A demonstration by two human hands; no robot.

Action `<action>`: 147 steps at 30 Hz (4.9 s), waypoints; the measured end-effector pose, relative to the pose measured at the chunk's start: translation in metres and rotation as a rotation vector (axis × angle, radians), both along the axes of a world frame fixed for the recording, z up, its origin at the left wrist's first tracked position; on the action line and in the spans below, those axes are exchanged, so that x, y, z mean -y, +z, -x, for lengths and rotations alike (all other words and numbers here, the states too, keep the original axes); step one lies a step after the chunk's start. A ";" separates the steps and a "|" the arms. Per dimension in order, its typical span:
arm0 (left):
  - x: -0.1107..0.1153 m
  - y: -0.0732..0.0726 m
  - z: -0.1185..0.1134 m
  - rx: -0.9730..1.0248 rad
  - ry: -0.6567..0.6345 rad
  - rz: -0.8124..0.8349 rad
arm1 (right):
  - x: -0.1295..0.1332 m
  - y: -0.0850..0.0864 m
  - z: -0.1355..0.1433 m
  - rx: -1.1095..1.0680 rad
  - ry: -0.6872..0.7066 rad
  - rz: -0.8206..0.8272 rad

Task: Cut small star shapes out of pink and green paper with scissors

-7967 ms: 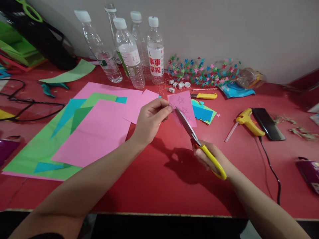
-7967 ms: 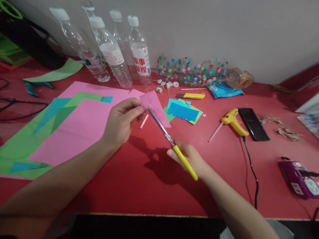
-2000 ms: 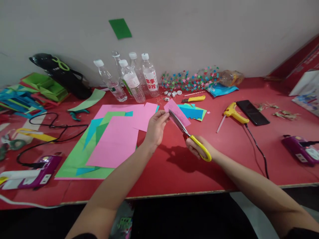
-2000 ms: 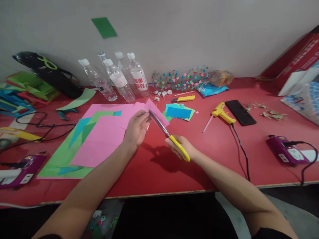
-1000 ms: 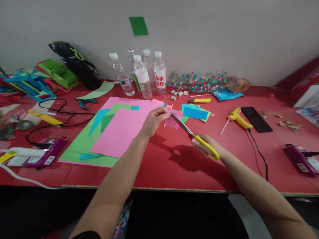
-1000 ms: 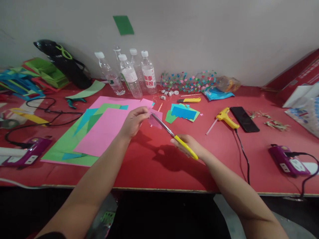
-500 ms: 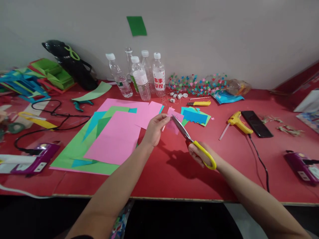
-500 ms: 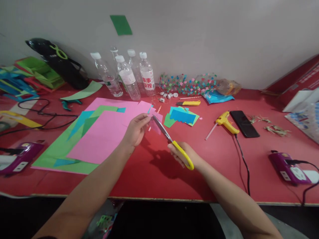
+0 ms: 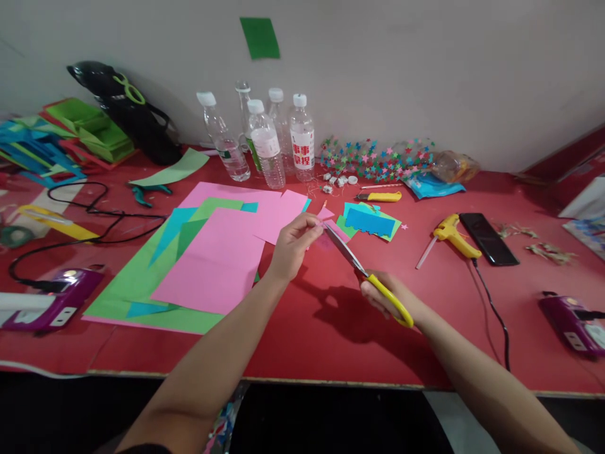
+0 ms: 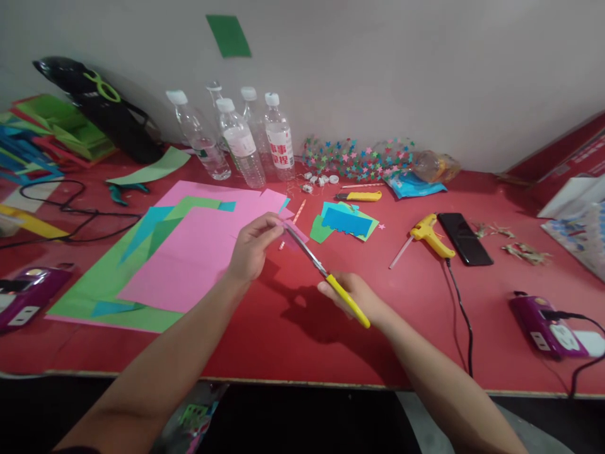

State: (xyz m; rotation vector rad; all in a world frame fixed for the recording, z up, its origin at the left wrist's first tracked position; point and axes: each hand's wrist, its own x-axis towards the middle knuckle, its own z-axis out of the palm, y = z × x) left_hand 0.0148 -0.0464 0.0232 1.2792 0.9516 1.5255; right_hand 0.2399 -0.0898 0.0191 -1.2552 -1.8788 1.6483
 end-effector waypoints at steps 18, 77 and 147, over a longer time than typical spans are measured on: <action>-0.001 0.006 0.009 -0.144 -0.047 -0.058 | -0.001 0.007 0.001 0.017 -0.034 0.020; -0.001 -0.007 0.001 -0.193 0.128 0.033 | -0.006 -0.013 -0.005 -0.015 0.053 0.051; 0.011 -0.023 -0.050 -0.245 -0.243 0.285 | -0.031 -0.004 -0.014 -0.111 -0.575 -0.077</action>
